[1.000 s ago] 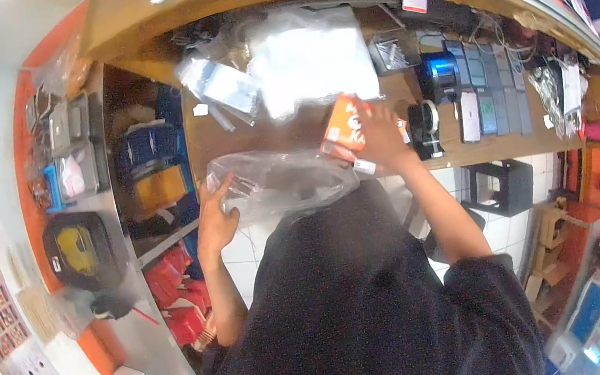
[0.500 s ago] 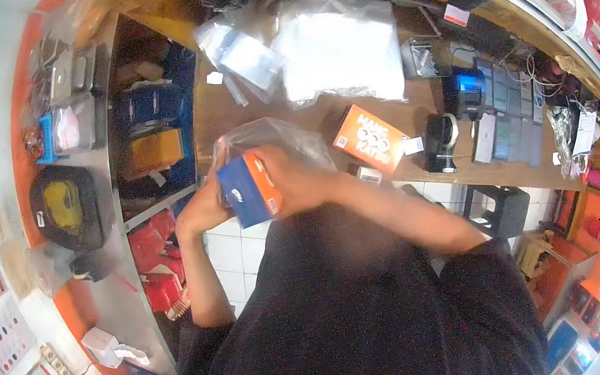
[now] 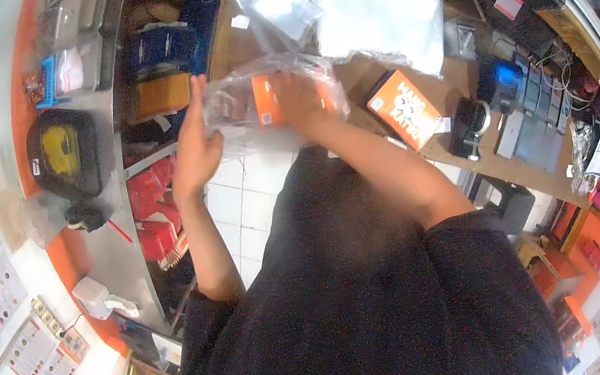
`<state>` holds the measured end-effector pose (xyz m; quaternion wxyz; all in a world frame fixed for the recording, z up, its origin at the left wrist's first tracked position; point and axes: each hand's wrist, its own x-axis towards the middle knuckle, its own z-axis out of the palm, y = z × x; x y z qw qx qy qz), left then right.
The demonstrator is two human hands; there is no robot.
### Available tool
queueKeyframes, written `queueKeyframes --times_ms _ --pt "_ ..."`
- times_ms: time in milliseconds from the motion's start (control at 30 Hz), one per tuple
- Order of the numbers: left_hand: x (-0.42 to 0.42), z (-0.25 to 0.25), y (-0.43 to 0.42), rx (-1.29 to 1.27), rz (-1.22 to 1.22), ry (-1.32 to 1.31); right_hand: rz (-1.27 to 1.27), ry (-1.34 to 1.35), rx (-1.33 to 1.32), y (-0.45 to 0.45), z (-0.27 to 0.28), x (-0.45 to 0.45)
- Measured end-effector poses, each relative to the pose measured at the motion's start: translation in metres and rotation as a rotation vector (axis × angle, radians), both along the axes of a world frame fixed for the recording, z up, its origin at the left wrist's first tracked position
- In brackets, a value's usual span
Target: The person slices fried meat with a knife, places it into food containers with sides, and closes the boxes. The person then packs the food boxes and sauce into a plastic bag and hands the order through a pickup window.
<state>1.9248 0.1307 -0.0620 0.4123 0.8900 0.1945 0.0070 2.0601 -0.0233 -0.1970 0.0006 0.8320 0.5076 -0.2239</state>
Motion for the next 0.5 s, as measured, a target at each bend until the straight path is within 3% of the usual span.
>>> queueKeyframes --times_ms 67,100,133,200,367,400,433,500 --pt "-0.010 -0.004 0.007 0.008 0.026 0.008 -0.114 0.236 0.100 -0.009 -0.002 0.006" --pt "-0.008 -0.008 0.010 0.023 0.054 -0.004 -0.295 0.520 -0.003 -0.005 0.003 0.007" --pt "-0.008 -0.013 0.009 0.019 0.053 -0.004 -0.297 0.519 -0.007 -0.006 0.008 0.006" --pt "-0.005 -0.019 0.005 -0.002 0.054 -0.079 0.051 0.185 0.135 -0.008 0.015 0.003" --pt "0.001 0.027 -0.011 -0.110 0.024 -0.076 -0.026 0.200 0.059 -0.009 -0.017 -0.002" --pt "-0.003 0.026 -0.011 -0.121 0.036 -0.078 -0.044 0.216 0.100 -0.008 -0.010 0.001" --pt "-0.007 0.025 -0.010 -0.132 0.048 -0.081 -0.109 0.228 0.022 -0.014 0.060 0.007" --pt "-0.019 0.015 -0.006 0.087 -0.074 0.003 0.105 0.271 0.255 -0.059 0.055 0.028"
